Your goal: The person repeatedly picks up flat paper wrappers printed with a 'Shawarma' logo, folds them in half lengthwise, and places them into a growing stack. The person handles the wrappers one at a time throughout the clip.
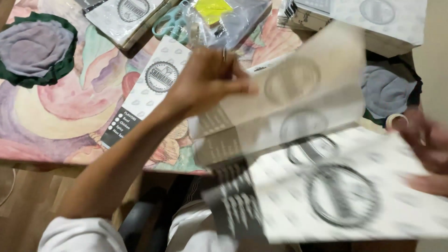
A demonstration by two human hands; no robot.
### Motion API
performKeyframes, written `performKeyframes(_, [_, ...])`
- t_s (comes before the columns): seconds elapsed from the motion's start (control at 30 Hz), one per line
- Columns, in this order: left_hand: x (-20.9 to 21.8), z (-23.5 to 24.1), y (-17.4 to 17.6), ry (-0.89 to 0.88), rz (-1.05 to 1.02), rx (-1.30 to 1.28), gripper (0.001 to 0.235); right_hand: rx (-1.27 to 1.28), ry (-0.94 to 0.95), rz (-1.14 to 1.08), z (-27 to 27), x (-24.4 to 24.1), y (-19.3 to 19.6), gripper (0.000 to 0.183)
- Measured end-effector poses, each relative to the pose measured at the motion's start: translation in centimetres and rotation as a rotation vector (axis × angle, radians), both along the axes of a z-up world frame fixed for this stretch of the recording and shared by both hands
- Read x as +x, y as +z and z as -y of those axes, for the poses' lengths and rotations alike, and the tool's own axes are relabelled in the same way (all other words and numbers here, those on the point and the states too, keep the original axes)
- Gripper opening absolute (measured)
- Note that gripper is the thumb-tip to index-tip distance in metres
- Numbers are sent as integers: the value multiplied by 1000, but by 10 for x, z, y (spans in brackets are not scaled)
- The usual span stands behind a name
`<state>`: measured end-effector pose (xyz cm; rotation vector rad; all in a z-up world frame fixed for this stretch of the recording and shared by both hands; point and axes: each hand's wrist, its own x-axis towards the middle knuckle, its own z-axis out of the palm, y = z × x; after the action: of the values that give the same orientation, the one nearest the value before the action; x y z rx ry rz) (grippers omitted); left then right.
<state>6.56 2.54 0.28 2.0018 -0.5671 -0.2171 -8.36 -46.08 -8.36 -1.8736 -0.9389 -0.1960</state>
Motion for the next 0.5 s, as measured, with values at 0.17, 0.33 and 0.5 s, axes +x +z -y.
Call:
performKeyframes(0.17, [33, 23, -11, 57, 693, -84, 22, -123, 102, -480, 9, -25, 18, 48])
performKeyframes(0.33, [35, 43, -73, 154, 963, 306, 28, 10, -37, 54, -26, -14, -2, 43])
performKeyframes(0.5, [9, 45, -90, -48, 606, 644, 51, 544, -489, 44, -79, -26, -74, 54])
